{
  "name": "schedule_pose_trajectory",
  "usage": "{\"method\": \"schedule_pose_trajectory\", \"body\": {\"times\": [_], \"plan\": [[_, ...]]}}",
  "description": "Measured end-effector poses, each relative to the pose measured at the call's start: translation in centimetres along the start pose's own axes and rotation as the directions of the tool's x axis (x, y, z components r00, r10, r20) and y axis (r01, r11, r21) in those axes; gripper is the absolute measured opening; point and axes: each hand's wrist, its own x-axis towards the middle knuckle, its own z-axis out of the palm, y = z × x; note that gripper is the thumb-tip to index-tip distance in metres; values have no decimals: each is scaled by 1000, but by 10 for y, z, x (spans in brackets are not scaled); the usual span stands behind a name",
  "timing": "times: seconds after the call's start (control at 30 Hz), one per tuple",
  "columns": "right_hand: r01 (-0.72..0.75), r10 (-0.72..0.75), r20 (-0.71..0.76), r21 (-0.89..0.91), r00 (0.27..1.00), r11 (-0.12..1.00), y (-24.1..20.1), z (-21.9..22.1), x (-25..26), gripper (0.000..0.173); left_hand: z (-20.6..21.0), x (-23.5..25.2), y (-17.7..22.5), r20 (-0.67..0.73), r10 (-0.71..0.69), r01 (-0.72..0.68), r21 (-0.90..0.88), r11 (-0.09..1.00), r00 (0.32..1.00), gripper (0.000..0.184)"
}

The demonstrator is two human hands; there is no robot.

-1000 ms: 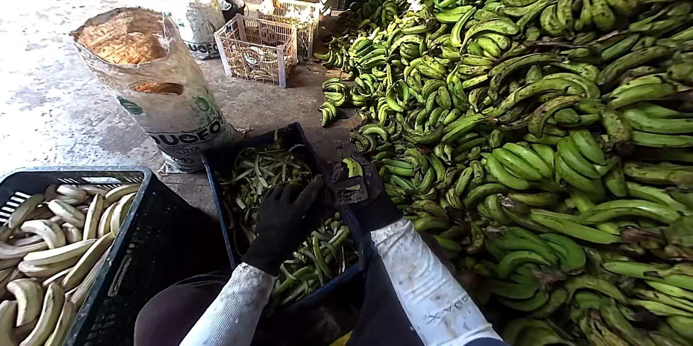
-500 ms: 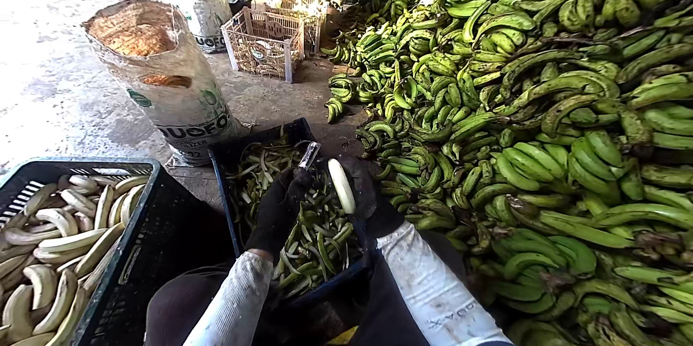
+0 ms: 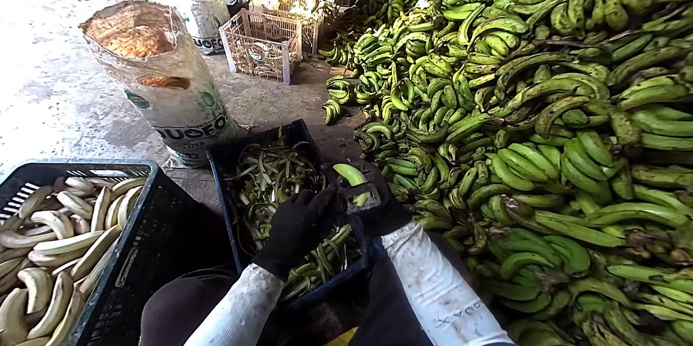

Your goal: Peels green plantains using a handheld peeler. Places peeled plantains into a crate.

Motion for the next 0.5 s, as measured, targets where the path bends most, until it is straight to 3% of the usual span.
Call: {"method": "schedule_pose_trajectory", "body": {"times": [0.03, 0.17, 0.27, 0.37, 0.43, 0.5], "plan": [[27, -27, 54, -9, 998, 1000, 4, 0, 3, 34, 1, 2, 1, 20, -80, 81, -42, 996, 997, 52], [72, -75, -9, -223, 997, 972, 7, 21, 7, 32, -1, 14, -10, 77, -428, 430, -307, 849, 900, 52], [53, -56, -7, -235, 998, 971, 3, 29, 4, 37, -11, 14, -21, 54, -586, 527, -508, 681, 809, 45], [-58, 56, -98, -12, 994, 998, -1, 22, 10, 45, -18, 10, -24, 29, -571, 477, -585, 656, 821, 43], [-59, 66, -93, 77, 993, 995, -5, 15, 13, 52, -20, 6, -22, 36, -484, 415, -572, 708, 875, 46], [-30, 39, -93, 100, 995, 995, -9, 10, 12, 49, -18, 1, -19, 62, -353, 326, -556, 765, 934, 49]]}}
